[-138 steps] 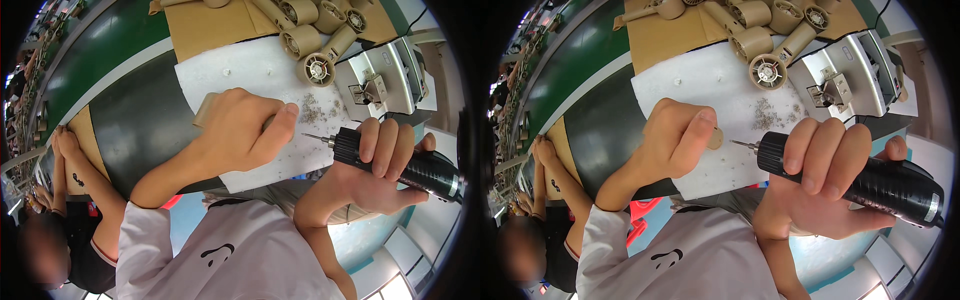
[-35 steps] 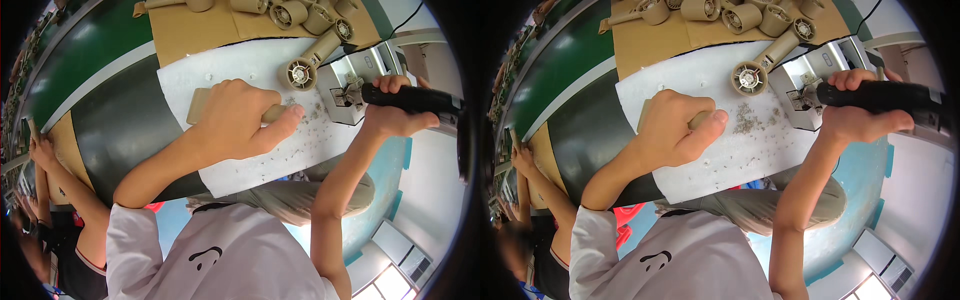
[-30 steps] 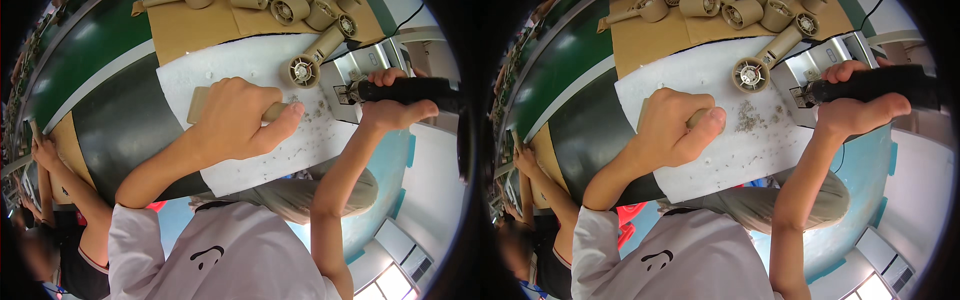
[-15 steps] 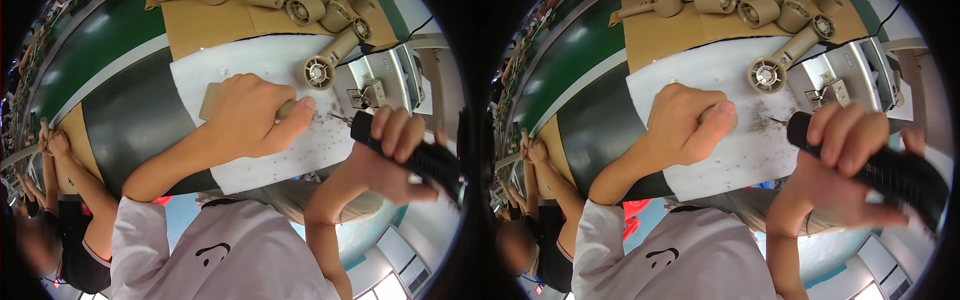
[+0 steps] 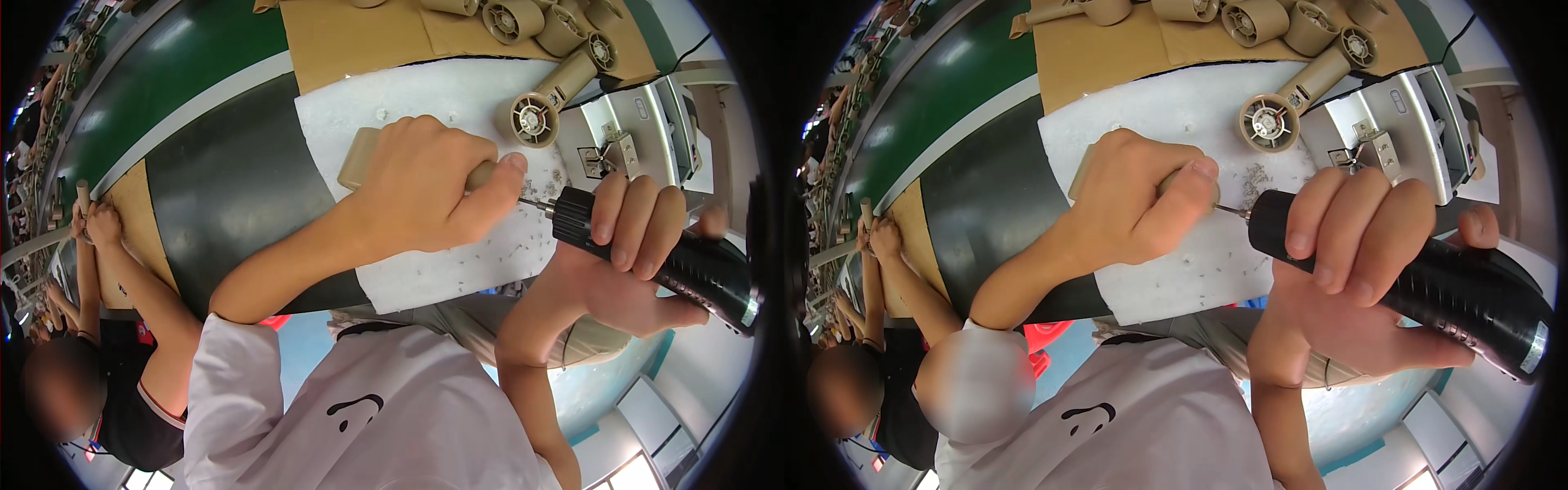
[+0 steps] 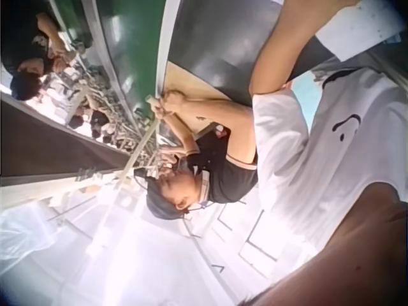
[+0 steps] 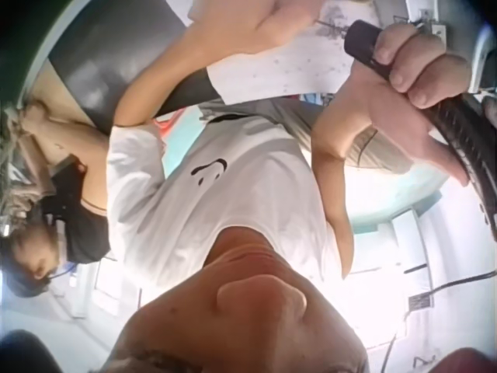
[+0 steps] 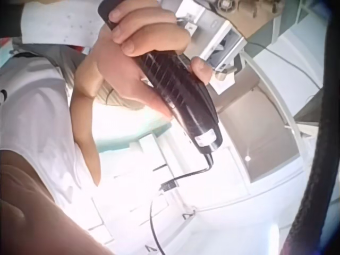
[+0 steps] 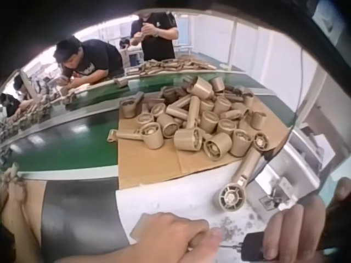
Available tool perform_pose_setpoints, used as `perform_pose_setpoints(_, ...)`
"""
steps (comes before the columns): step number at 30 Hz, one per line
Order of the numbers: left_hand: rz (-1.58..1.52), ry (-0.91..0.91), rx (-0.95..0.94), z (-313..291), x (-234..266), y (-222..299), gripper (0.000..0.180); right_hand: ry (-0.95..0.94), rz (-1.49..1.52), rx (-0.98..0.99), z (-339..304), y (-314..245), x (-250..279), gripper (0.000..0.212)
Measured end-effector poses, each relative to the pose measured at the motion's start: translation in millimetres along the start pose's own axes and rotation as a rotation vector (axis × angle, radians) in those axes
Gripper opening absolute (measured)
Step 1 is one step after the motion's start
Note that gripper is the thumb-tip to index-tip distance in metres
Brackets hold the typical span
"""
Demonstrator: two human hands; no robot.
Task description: Assembling the outer housings of handheld mini fans using an electric screwdriver on a factory production line.
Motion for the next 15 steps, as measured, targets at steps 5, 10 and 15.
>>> perform_pose_setpoints(5,-0.026,0.030,0.020,1,5,5,0.040,0.026,0.055,0.019,-5,5,-8,0.057)
perform_pose_setpoints(10,-0.003,0.017,0.017,4,5,5,0.038,-0.008,0.017,0.060,-6,4,-9,0.060)
perform_pose_setpoints(15,0.379,0.041,0.110,16,17,-6,0.034,0.088,-0.040,-0.019,-5,-3,12,0.063)
Point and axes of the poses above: each hand's wrist, its own z-axis towards the middle knuckle, its own x-axis out of the back of the hand, y = z × x, the point moved 3 cm from there along z, towards the middle knuckle, and after that the axes turned 10 degrees about -z, right-handed, at the moved point
